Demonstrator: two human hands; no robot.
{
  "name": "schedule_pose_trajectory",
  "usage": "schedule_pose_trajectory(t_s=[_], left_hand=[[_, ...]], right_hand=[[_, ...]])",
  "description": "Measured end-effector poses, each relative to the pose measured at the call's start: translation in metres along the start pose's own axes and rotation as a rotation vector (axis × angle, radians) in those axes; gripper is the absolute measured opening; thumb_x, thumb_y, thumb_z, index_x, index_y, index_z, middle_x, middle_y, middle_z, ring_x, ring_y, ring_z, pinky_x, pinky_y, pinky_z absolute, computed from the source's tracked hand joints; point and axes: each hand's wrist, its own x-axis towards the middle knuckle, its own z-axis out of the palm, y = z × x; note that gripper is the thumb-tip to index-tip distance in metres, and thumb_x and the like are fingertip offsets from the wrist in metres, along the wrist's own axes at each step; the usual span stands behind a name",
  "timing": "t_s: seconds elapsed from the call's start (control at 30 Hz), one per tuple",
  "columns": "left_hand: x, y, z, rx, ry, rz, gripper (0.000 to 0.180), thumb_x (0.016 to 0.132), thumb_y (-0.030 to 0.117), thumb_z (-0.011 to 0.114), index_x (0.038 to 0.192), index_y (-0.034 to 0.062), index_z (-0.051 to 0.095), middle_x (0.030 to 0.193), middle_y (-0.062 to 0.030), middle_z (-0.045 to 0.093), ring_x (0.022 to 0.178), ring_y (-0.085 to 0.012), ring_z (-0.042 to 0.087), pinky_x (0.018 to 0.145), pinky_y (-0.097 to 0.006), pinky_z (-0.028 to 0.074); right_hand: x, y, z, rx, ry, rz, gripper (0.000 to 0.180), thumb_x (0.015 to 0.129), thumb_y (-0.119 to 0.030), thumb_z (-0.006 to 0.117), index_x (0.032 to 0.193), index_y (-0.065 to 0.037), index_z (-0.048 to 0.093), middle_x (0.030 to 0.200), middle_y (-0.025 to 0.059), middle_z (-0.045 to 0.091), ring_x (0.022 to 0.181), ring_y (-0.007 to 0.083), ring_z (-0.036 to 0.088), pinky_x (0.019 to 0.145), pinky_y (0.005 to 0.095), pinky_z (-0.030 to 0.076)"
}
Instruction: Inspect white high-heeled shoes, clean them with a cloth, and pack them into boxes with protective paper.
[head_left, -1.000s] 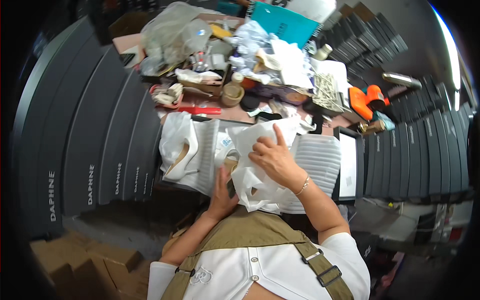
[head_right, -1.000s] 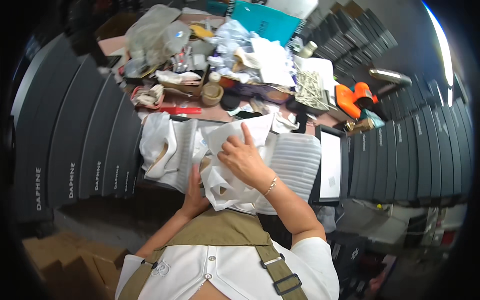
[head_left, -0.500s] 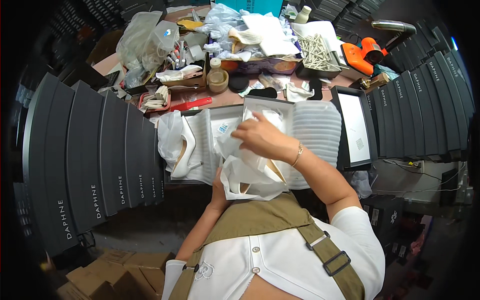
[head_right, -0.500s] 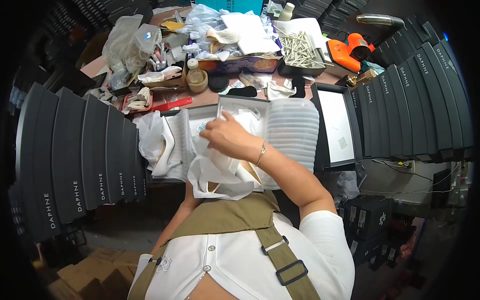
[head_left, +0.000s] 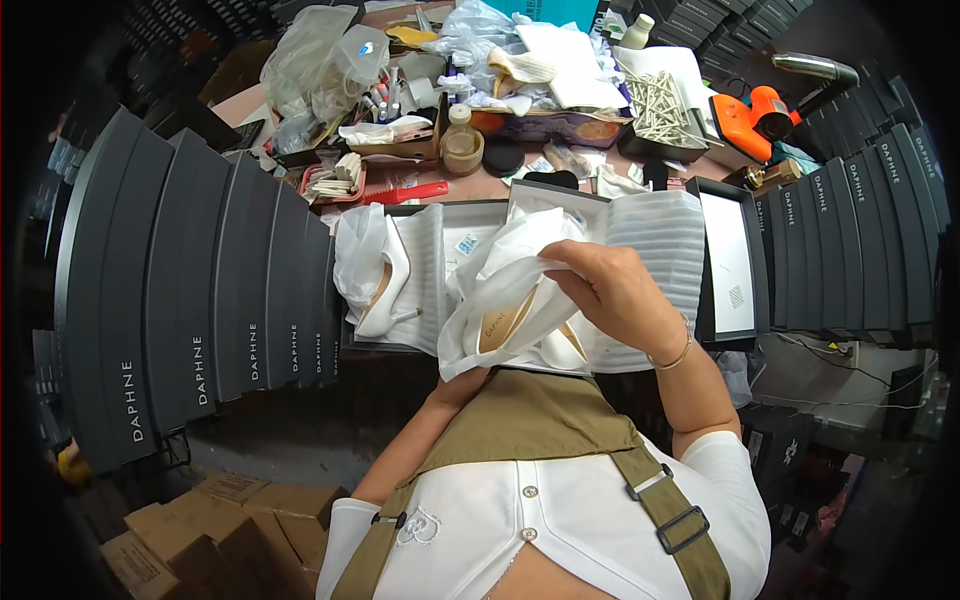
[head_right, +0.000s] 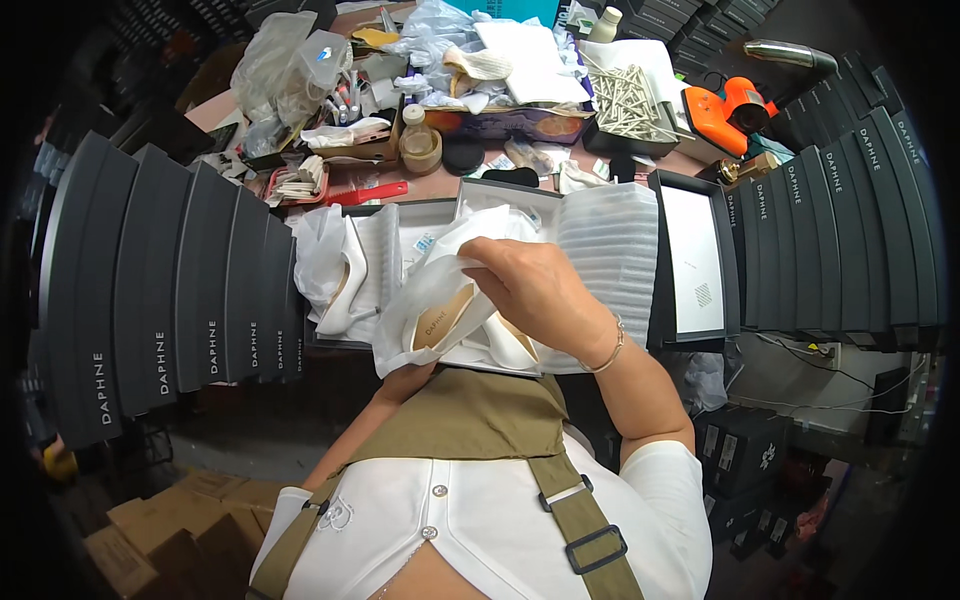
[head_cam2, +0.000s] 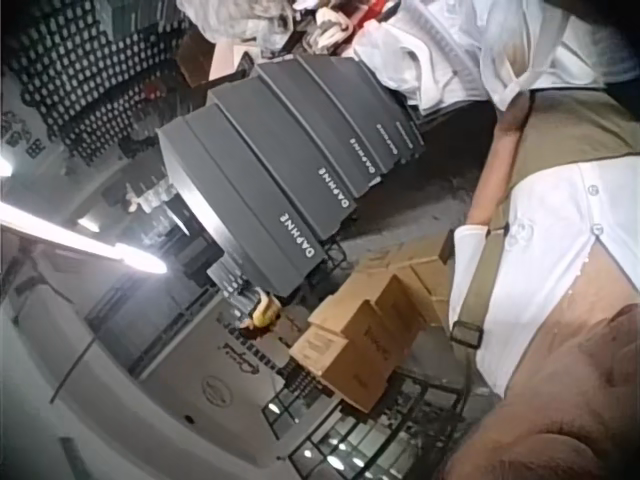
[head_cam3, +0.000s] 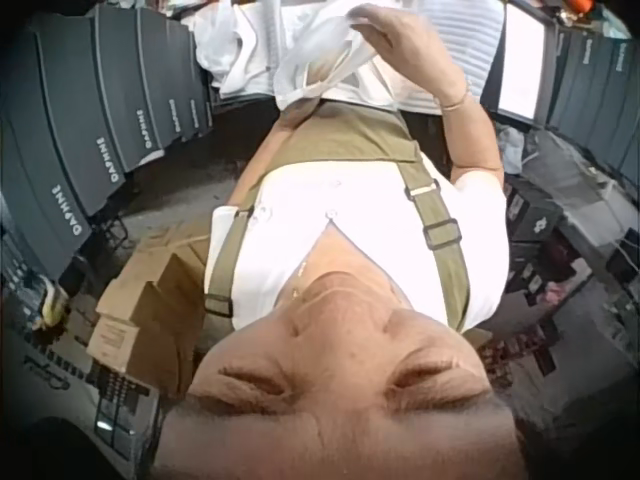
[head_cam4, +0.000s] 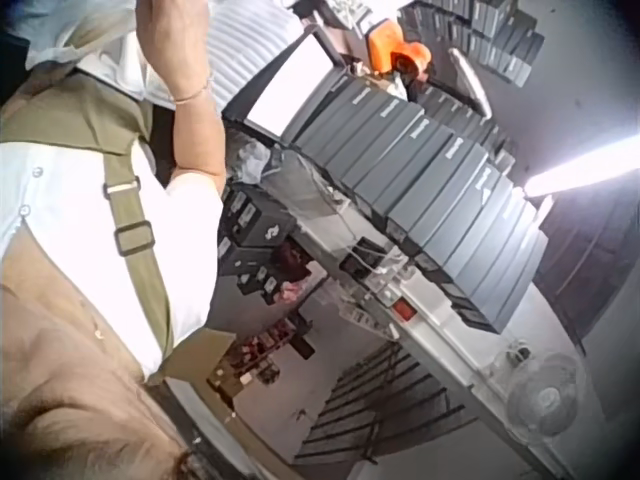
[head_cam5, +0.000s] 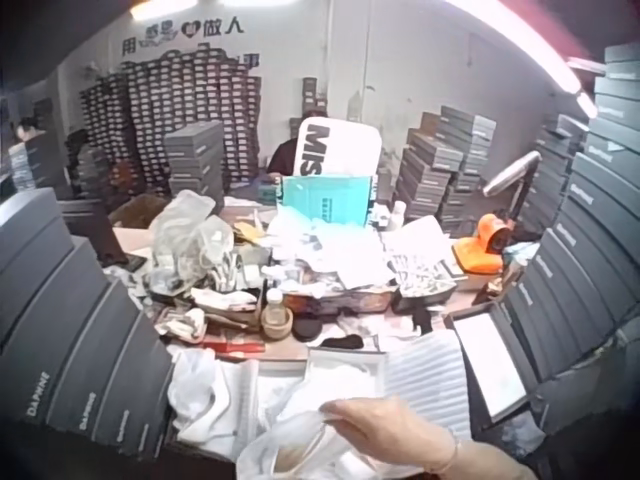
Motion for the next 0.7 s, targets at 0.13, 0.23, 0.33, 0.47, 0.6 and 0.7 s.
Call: schedule_pose_trajectory(t_s=[0.13,0.23,0.33,0.47,0.6,0.7], left_hand=[[-0.007,-0.006,0.007,-0.052,0.046,-0.153,0.048,0.077,0.009,0.072,0.121,-0.0001,0.056,0.121,-0.02,0.056,0.111,-0.0351,0.054,0.096,-0.042,0.043],[-0.007,-0.018,0.015,0.201,0.093,-0.058,0.042,0.076,0.007,0.068,0.117,0.001,0.058,0.116,-0.0196,0.058,0.108,-0.0367,0.056,0.094,-0.044,0.044],[0.0,-0.003,0.012,0.124,0.164,-0.087,0.047,0.074,0.009,0.069,0.118,-0.0005,0.056,0.119,-0.0228,0.055,0.11,-0.0391,0.054,0.091,-0.044,0.045],[-0.008,-0.019,0.022,-0.026,0.23,-0.149,0.063,0.074,0.012,0.072,0.13,0.0,0.045,0.123,-0.0199,0.052,0.111,-0.0385,0.053,0.092,-0.043,0.046],[0.001,0.003,0.009,-0.16,0.234,-0.103,0.071,0.074,0.013,0.074,0.136,0.0014,0.041,0.128,-0.0186,0.048,0.117,-0.0365,0.05,0.097,-0.041,0.044],[0.006,0.015,-0.003,-0.033,0.189,-0.078,0.07,0.075,0.005,0.069,0.139,0.0053,0.04,0.133,-0.0181,0.045,0.119,-0.0351,0.048,0.1,-0.04,0.043]], right_hand=[[0.01,-0.004,0.003,0.029,0.01,-0.076,0.012,0.086,-0.008,0.063,0.095,-0.002,0.063,0.08,0.0164,0.065,0.071,0.0339,0.063,0.063,0.0377,0.05],[0.019,-0.006,-0.005,0.103,-0.005,-0.044,0.013,0.085,0.0,0.062,0.097,-0.001,0.066,0.079,0.0151,0.064,0.064,0.0253,0.062,0.059,0.0312,0.048],[0.017,-0.008,-0.016,-0.006,-0.009,-0.111,0.013,0.083,0.002,0.063,0.095,-0.001,0.067,0.074,0.011,0.061,0.06,0.0207,0.058,0.057,0.0288,0.045],[0.013,-0.002,-0.019,-0.102,0.0,-0.027,0.01,0.082,-0.001,0.065,0.092,0.001,0.066,0.084,0.01,0.057,0.07,0.0239,0.056,0.06,0.0306,0.045],[0.004,-0.004,-0.019,0.027,0.089,0.001,0.011,0.082,0.006,0.062,0.092,0.002,0.064,0.089,0.0084,0.058,0.074,0.0174,0.054,0.064,0.0261,0.043],[-0.007,0.001,-0.024,0.275,0.151,0.037,0.012,0.084,0.01,0.056,0.091,0.004,0.063,0.09,0.0059,0.057,0.081,0.0129,0.052,0.071,0.0221,0.04]])
